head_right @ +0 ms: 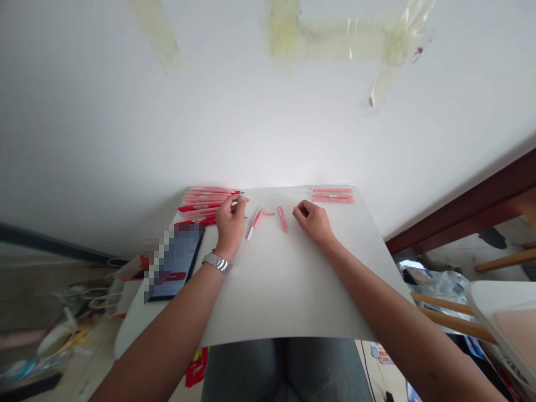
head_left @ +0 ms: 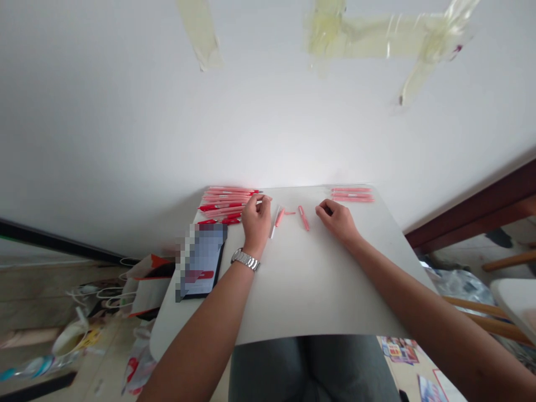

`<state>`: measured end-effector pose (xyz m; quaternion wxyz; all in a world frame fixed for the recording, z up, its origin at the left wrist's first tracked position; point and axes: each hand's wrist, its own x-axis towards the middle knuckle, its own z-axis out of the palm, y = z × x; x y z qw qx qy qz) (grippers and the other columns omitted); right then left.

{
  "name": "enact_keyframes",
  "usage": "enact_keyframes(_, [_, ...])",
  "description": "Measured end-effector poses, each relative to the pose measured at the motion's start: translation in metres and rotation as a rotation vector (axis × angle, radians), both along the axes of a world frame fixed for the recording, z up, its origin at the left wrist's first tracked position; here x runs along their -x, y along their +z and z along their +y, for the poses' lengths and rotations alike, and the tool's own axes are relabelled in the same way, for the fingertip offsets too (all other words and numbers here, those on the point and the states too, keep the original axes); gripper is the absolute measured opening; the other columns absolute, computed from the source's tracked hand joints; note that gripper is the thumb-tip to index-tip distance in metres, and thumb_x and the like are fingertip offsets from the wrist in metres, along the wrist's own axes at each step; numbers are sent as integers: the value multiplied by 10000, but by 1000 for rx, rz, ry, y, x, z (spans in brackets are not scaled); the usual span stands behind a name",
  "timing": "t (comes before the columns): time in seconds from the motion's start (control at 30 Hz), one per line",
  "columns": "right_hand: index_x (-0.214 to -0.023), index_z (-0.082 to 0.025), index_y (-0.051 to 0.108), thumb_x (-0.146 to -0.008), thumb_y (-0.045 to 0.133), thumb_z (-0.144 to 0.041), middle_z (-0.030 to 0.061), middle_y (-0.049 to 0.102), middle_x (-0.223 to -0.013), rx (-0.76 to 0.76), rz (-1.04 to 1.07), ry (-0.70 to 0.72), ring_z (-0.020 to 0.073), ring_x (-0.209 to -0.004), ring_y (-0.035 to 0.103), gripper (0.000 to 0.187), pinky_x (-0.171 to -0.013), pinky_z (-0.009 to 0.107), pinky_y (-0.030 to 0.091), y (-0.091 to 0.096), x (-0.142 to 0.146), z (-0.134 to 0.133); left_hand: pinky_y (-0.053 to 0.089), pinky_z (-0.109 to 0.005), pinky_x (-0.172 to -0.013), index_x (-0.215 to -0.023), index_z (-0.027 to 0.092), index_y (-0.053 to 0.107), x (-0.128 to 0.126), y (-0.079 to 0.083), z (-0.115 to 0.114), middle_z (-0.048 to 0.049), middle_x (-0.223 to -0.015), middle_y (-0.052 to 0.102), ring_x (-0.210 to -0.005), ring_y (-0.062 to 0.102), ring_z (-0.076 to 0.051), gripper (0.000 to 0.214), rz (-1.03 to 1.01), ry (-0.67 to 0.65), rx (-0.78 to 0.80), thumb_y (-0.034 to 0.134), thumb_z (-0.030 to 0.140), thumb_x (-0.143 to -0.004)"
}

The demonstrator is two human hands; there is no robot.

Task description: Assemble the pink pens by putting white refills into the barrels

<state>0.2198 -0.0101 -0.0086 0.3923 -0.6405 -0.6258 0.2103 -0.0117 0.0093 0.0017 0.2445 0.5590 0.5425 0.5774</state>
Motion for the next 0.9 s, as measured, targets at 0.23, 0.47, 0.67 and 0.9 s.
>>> enact_keyframes(0.23, [-685,-211,624,-881,525,-388,0,604,-639,37,-110,6,156,-624,542,281,-623,287,350,2,-1,9,358,-251,-566,-876,201,694,1,-2,2,14,-703,644,-557,507,-111,181,4,20,-4,572,304,-961])
enact_keyframes(0.47, [-657,-209,641,-907,512,-393,25,648,-631,-1,-117,-11,171,-619,576,336,-625,289,355,0,0,13,356,-241,-551,-886,195,689,2,-1,2,8,-717,662,-550,512,-107,199,-11,13,23,567,332,-963])
enact_keyframes(0.67, [-670,-209,651,-919,522,-400,26,688,-661,0,-97,-1,167,-627,584,339,-636,283,376,-2,0,11,369,-247,-558,-876,203,689,0,-1,2,10,-714,664,-553,523,-114,189,-5,34,29,576,333,-954])
enact_keyframes(0.9, [-691,-205,649,-933,530,-410,11,669,-662,-23,-107,35,153,-629,560,340,-637,280,371,-3,0,8,364,-248,-554,-862,214,691,-1,0,1,26,-669,611,-547,506,-115,166,13,31,32,574,302,-941])
